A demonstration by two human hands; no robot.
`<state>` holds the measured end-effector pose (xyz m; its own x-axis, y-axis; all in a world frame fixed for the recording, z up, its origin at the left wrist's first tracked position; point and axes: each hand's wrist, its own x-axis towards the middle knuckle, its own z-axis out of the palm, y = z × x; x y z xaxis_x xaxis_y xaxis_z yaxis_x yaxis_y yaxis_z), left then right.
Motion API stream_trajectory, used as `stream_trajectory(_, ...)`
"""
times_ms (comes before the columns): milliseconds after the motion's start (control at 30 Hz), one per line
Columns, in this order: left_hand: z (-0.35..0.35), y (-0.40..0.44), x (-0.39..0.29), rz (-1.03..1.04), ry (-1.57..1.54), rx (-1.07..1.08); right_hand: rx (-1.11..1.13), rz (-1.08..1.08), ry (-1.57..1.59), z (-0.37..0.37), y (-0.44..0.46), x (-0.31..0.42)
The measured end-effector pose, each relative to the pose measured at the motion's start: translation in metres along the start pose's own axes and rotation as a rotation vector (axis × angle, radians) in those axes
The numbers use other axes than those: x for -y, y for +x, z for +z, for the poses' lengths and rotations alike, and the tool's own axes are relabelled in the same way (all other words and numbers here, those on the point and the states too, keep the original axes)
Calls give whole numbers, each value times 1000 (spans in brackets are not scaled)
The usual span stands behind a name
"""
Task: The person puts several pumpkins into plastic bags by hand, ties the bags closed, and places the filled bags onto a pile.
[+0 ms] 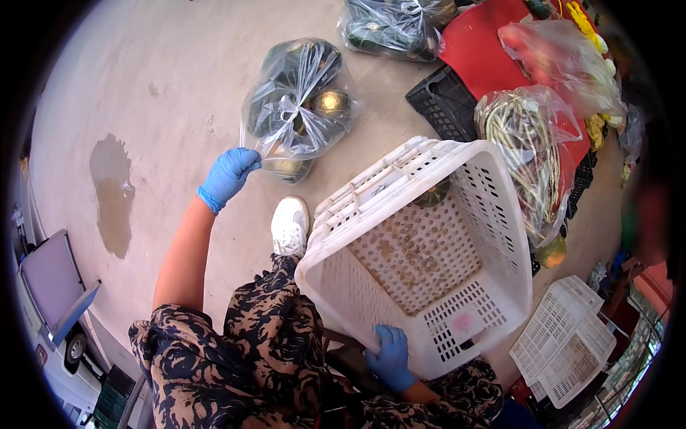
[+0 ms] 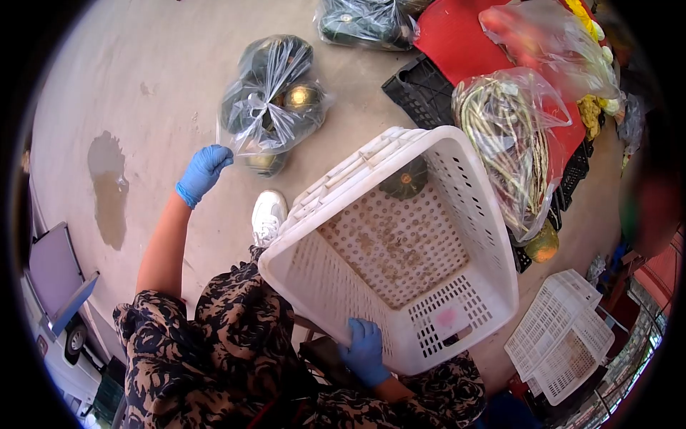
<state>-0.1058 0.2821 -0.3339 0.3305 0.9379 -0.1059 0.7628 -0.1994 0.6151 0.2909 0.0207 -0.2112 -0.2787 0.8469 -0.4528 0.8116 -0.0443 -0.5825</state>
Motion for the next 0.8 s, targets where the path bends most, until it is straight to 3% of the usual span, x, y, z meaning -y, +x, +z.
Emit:
stream_trajectory(167, -3, -41, 8, -50, -2, 20, -8, 7, 10, 2, 0, 0)
stream_trajectory(267, 6, -57, 14, -87, 72, -73, -2, 7, 20, 5, -3, -4)
stream_trajectory(500, 26, -48, 9, -172, 266, -110, -20, -7, 76, -1, 3, -1)
stream_trajectory(600, 33, -43, 2, -191, 348, -61, 34, 29, 274, -12, 8, -9)
stream_trajectory(700, 40, -39, -1, -211, 376, -33, -37, 218, 499, -22, 43, -38)
stream_trajectory(767, 44, -39, 2, -210, 376, -23, -316, 332, 552, -32, 96, -49)
stream_trajectory(800, 44, -40, 1, -245, 376, -19, -337, 370, 507, -47, 128, -55)
